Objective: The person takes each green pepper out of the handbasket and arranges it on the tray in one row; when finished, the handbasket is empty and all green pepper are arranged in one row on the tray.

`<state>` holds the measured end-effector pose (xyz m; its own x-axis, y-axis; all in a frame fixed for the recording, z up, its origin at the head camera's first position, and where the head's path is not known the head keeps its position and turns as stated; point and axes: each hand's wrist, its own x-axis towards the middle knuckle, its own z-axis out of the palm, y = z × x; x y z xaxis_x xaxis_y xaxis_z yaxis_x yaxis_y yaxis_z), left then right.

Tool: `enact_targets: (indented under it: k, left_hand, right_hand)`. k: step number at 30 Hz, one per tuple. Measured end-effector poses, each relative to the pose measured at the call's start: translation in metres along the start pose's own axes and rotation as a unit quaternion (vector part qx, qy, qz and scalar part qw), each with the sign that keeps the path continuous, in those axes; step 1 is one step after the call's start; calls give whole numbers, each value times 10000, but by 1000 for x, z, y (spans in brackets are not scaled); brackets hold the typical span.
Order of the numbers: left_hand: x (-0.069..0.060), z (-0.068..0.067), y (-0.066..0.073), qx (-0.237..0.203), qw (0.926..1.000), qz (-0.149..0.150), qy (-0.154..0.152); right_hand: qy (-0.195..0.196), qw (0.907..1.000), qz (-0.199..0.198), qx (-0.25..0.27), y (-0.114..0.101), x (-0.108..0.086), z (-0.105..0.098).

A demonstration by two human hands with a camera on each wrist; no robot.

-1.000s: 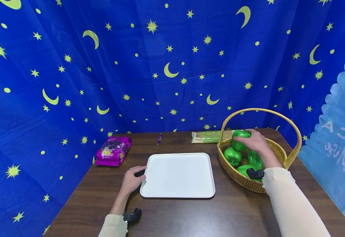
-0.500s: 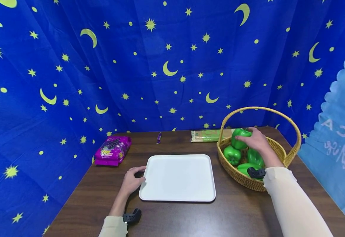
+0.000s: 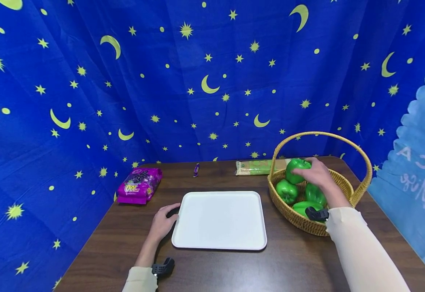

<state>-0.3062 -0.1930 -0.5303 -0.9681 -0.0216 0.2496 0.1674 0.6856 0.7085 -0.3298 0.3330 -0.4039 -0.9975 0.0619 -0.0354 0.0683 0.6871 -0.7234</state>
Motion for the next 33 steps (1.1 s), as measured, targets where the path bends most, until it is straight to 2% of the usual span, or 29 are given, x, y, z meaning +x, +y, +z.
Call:
enact_targets:
  k: [7,18,27,33]
  left_hand:
    - [0,0,-3,-115,9999,21,27]
    - [0,2,-5,-82,10000,-53,-15]
    - [1,2,-5,-13,10000,19,-7]
    - [2,2,-6,-36,10000,79,32]
  right_hand:
    - [85,9994,-322,-5,1,0,0]
    - [237,9982,-552,-67,-2,-12,-1]
    - [433,9930,-1070,-232,-26,-22,-6]
    - [298,9906,-1309,-272,-41,-27,0]
